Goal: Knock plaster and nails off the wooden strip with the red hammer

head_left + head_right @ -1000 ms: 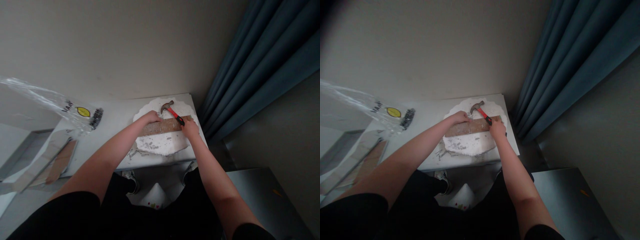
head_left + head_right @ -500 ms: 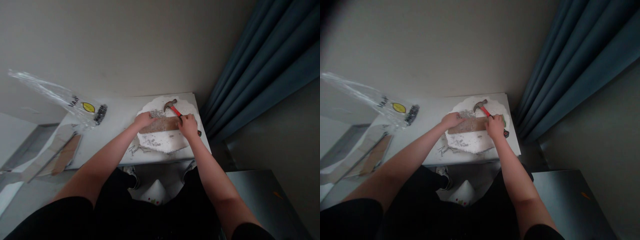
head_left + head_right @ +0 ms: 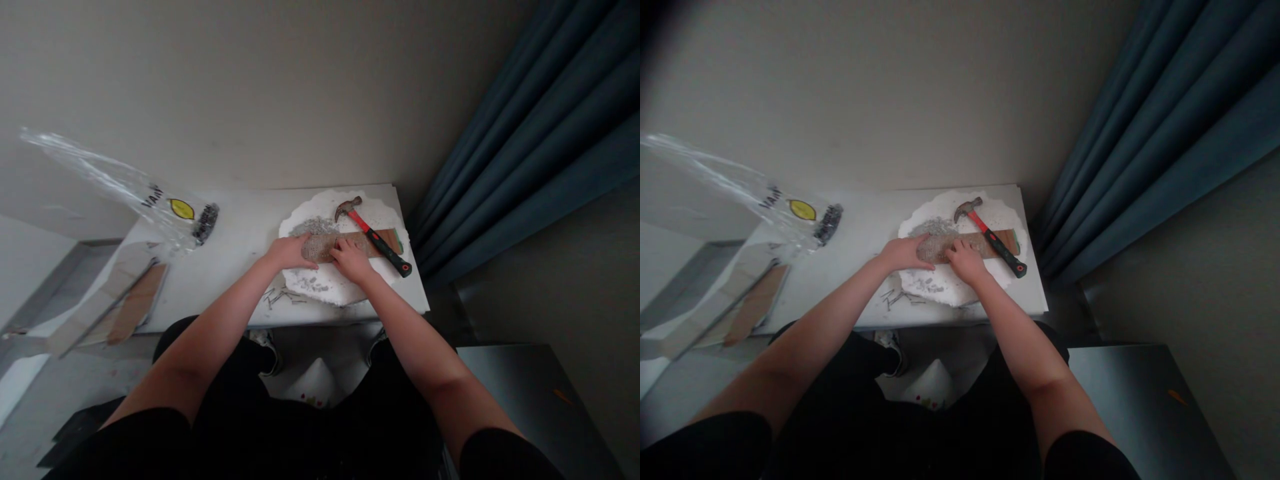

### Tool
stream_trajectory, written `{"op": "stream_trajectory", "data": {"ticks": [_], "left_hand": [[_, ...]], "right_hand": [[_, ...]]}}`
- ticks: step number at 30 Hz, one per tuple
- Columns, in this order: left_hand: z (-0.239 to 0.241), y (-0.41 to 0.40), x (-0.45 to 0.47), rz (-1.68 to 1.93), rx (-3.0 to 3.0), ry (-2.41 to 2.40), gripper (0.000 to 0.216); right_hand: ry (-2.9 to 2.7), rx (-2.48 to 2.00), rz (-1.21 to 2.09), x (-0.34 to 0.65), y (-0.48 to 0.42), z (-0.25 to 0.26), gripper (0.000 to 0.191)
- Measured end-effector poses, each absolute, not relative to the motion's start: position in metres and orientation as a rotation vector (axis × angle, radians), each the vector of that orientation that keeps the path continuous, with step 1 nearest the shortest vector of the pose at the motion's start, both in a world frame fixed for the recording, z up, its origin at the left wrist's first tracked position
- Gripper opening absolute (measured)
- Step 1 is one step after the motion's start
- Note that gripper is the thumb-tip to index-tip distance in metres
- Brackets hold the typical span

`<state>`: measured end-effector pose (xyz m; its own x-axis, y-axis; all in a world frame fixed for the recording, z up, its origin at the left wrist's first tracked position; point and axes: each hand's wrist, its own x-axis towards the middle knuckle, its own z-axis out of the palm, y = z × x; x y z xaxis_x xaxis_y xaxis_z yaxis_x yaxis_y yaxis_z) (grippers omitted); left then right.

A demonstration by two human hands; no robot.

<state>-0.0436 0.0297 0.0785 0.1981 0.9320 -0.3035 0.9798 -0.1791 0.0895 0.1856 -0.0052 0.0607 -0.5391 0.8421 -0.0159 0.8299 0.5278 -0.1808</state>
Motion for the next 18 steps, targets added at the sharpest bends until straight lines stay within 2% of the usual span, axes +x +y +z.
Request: {"op": "stream_trajectory", "data": {"ticks": [4,18], "left_hand": [[0.08,0.038,-0.044,-0.317,2.255,1.77,0.113],[0.078,0.033,-0.048,-0.305,2.325,1.761,0.11]], "right_hand": [[-2.689,-1.438,0.247,0.185,-0.006,0.06,0.033],[-2.631,-1.417,0.231,0.185,-0.009,0.047,0.03]]}}
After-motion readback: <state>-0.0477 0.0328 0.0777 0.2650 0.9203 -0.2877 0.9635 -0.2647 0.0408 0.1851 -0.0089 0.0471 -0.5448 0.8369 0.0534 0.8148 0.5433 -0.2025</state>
